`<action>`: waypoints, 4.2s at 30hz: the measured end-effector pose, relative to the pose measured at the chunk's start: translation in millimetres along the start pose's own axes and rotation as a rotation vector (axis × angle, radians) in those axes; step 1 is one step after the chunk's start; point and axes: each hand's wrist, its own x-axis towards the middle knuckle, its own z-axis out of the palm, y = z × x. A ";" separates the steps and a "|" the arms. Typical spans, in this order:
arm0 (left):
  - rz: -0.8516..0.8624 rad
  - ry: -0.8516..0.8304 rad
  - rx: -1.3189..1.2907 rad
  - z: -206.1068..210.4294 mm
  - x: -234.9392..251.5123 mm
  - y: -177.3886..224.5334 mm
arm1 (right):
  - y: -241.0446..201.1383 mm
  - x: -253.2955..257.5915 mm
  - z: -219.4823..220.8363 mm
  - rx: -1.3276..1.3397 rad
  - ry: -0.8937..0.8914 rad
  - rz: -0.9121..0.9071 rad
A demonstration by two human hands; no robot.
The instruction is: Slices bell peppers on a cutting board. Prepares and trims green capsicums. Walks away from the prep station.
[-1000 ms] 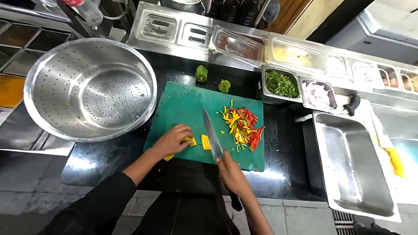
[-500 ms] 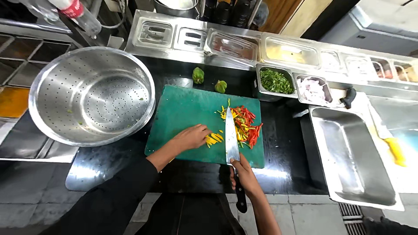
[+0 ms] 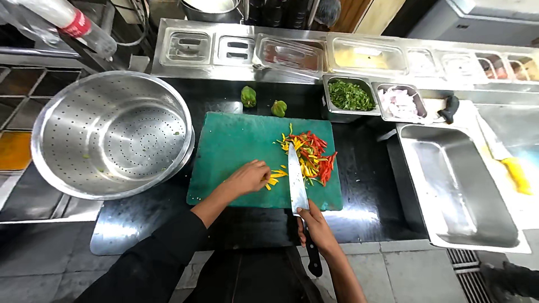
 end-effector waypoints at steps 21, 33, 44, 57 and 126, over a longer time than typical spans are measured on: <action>-0.332 -0.006 -0.579 -30.1 1.7 -4.2 | -0.5 -7.0 -12.5 -0.021 -0.004 -0.037; -0.353 0.367 -1.024 -18.5 1.0 9.7 | -12.6 -4.2 -30.0 -0.158 -0.140 0.010; -0.061 0.310 -0.030 6.3 -13.9 -18.5 | -23.5 1.3 -68.2 -0.451 -0.280 0.045; -0.540 0.247 -0.279 -5.1 26.6 18.1 | -33.1 0.6 -115.3 -1.056 -0.514 0.107; -0.035 0.852 -0.008 125.8 -13.6 50.5 | -51.0 -41.7 -51.0 -1.420 -0.167 0.133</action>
